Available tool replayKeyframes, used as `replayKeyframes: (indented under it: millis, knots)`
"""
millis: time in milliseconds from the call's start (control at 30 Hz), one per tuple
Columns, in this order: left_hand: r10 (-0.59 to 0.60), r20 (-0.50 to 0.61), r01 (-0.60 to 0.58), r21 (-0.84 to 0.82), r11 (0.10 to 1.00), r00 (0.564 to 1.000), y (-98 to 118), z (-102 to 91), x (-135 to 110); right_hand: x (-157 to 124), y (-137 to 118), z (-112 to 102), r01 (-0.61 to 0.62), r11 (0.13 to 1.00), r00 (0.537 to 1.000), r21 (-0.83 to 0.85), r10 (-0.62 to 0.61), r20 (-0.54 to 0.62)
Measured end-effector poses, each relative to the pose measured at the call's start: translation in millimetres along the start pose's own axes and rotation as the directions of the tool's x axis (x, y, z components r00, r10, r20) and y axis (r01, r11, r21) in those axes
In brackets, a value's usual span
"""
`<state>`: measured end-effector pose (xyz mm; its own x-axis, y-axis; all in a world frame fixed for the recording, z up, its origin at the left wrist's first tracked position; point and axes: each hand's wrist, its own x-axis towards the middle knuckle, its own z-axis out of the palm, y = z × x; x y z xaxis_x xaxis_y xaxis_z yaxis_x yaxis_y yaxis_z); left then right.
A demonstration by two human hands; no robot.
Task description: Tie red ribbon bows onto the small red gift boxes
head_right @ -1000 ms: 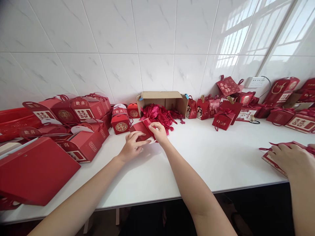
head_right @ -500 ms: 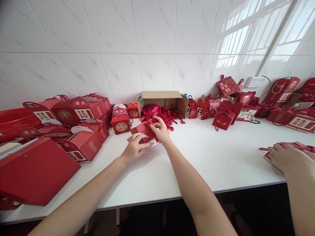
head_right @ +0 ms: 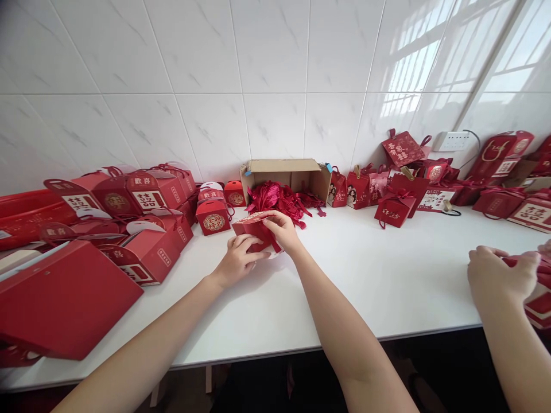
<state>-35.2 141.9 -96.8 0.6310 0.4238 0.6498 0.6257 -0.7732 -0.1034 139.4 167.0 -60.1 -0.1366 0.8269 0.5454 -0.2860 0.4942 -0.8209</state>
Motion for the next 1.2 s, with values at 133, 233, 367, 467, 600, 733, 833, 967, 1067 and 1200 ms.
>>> replayKeyframes:
  millis: [133, 233, 367, 467, 600, 733, 833, 967, 1067, 1200]
  knots:
    - [-0.015, 0.012, 0.015, -0.004, 1.0, 1.0, 3, -5.4, 2, 2, 0, 2, -0.003, 1.0, 1.0, 0.006, 0.003, -0.017]
    - [-0.022, -0.009, 0.022, -0.014, 1.0, 1.0, 8, -10.5, 4, 4, -2, 6, -0.008, 0.999, 0.999, -0.054, 0.006, -0.042]
    - [-0.03, -0.05, 0.028, -0.035, 0.999, 0.998, 21, -17.6, 8, 13, -11, 11, -0.019, 0.961, 1.0, -0.278, 0.02, -0.002]
    - [-0.146, -0.01, 0.145, -0.084, 0.986, 0.989, 33, -28.0, 19, 28, -21, 16, -0.066, 0.826, 0.997, -0.56, 0.073, -0.011]
    - [-0.315, 0.203, 0.355, -0.205, 0.912, 0.927, 35, -63.7, 46, 54, -27, 23, -0.103, 0.742, 0.993, -0.662, 0.112, -0.029]
    - [-0.436, 0.328, 0.52, -0.238, 0.82, 0.838, 9, -125.1, 75, 72, -25, 30, -0.076, 0.772, 0.978, -0.631, 0.182, 0.106]
    - [-0.569, 0.273, 0.623, -0.182, 0.761, 0.776, -18, -165.4, 83, 74, -22, 35, -0.077, 0.818, 0.954, -0.571, 0.227, 0.196]
    - [-0.653, 0.34, 0.717, -0.1, 0.69, 0.676, -39, -184.2, 80, 71, -22, 41, -0.033, 0.866, 0.94, -0.498, 0.196, 0.279]
    - [-0.639, 0.459, 0.749, -0.096, 0.655, 0.617, -44, -177.0, 80, 70, -26, 44, 0.114, 0.839, 0.955, -0.532, 0.056, 0.293]
    - [-0.613, 0.486, 0.75, -0.145, 0.646, 0.623, -45, -160.2, 88, 69, -37, 46, 0.26, 0.763, 0.951, -0.591, -0.096, 0.295]
